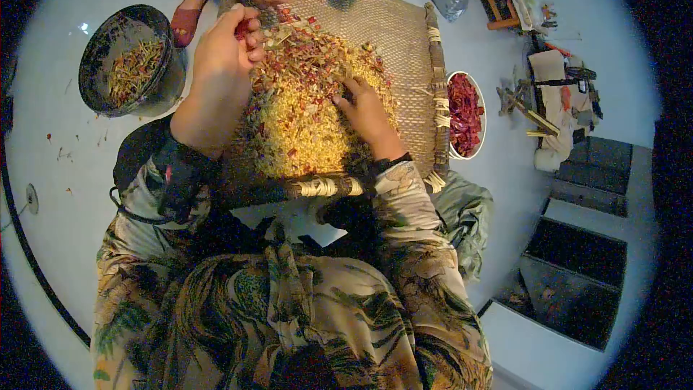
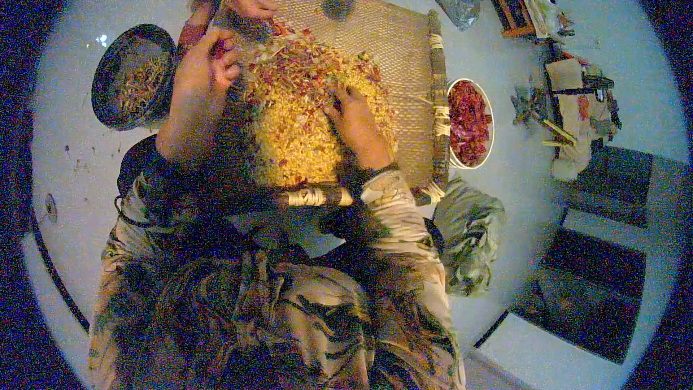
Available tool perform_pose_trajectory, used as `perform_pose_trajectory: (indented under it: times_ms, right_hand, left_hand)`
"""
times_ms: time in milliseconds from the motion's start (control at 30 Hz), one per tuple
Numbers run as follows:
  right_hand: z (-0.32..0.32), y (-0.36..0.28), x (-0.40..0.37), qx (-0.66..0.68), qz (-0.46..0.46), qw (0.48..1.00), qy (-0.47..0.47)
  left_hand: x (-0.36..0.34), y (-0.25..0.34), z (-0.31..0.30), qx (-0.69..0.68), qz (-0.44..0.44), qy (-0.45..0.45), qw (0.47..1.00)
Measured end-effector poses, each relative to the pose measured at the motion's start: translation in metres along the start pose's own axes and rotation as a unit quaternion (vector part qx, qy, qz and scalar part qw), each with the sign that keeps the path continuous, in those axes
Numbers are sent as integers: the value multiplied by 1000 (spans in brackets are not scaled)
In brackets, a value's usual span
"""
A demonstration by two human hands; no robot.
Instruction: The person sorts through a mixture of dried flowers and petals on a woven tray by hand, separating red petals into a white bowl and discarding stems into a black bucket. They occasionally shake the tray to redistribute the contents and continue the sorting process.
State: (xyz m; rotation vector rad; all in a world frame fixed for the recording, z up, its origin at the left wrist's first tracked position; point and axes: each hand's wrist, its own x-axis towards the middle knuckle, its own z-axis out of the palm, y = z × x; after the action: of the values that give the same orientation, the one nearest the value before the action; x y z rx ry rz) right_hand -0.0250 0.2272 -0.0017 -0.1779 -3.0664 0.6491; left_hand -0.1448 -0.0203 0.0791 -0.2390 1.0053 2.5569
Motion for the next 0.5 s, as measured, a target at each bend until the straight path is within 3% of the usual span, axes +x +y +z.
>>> perform_pose_trajectory:
  times_ms: [67,200,300,333,433,500]
  right_hand:
    - [4,-13,-1,-41,34,998,16]
    - [14,-34,16,-69,19,997,19]
    - [26,-38,25,-30,-123,990,59]
    - [5,-62,23,12,-92,996,-12]
    - [8,-54,21,119,-117,986,-3]
    - [9,-51,20,84,-130,987,31]
  left_hand:
    - [-3,2,4,-20,20,2,1000]
    - [0,0,-3,-11,18,-32,999]
    - [-2,7,2,-14,33,-15,999]
    - [0,10,1,-18,33,-12,999]
    - [3,15,-3,-27,29,-15,999]
    - [4,15,-4,-34,32,-30,998]
